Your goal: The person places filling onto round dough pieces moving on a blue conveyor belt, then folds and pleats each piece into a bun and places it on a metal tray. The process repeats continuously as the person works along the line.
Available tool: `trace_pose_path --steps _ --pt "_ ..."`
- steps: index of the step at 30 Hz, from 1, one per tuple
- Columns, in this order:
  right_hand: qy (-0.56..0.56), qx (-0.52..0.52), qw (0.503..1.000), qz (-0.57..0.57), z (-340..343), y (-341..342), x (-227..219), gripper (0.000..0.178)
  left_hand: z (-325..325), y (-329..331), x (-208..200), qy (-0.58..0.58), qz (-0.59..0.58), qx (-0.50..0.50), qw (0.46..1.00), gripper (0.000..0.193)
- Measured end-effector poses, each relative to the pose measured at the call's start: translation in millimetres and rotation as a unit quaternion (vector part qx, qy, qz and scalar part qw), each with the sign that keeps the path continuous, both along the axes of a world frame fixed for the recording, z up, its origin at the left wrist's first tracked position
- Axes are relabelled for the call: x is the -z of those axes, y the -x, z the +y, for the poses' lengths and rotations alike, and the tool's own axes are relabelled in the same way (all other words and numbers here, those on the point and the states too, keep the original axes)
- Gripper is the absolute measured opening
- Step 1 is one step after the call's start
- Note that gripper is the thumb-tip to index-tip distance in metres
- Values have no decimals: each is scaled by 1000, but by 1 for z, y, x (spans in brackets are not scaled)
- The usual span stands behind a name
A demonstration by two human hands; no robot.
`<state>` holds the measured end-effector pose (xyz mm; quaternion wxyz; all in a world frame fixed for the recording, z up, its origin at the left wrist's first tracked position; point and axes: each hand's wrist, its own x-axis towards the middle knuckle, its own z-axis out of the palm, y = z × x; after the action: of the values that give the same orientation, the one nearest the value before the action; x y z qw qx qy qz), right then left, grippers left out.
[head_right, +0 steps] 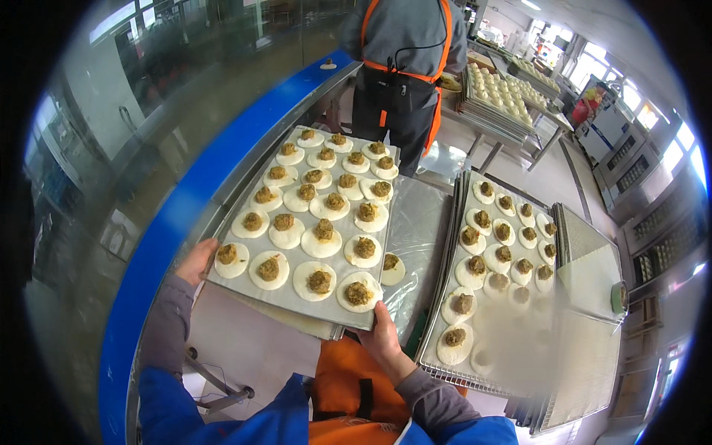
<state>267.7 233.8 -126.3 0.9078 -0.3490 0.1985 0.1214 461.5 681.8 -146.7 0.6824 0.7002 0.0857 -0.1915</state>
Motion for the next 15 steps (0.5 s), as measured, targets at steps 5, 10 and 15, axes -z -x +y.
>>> trace_pose_path --steps 5,10,15 --pt "-34 56 997 -51 3 1 -14 54 6 3 12 -23 -50 -36 998 45" --pt "74 32 997 -22 -18 8 -31 56 -2 28 19 -17 -64 -52 996 46" --pt "144 4 990 3 -39 21 -57 66 -29 74 0 19 -68 -112 991 41"
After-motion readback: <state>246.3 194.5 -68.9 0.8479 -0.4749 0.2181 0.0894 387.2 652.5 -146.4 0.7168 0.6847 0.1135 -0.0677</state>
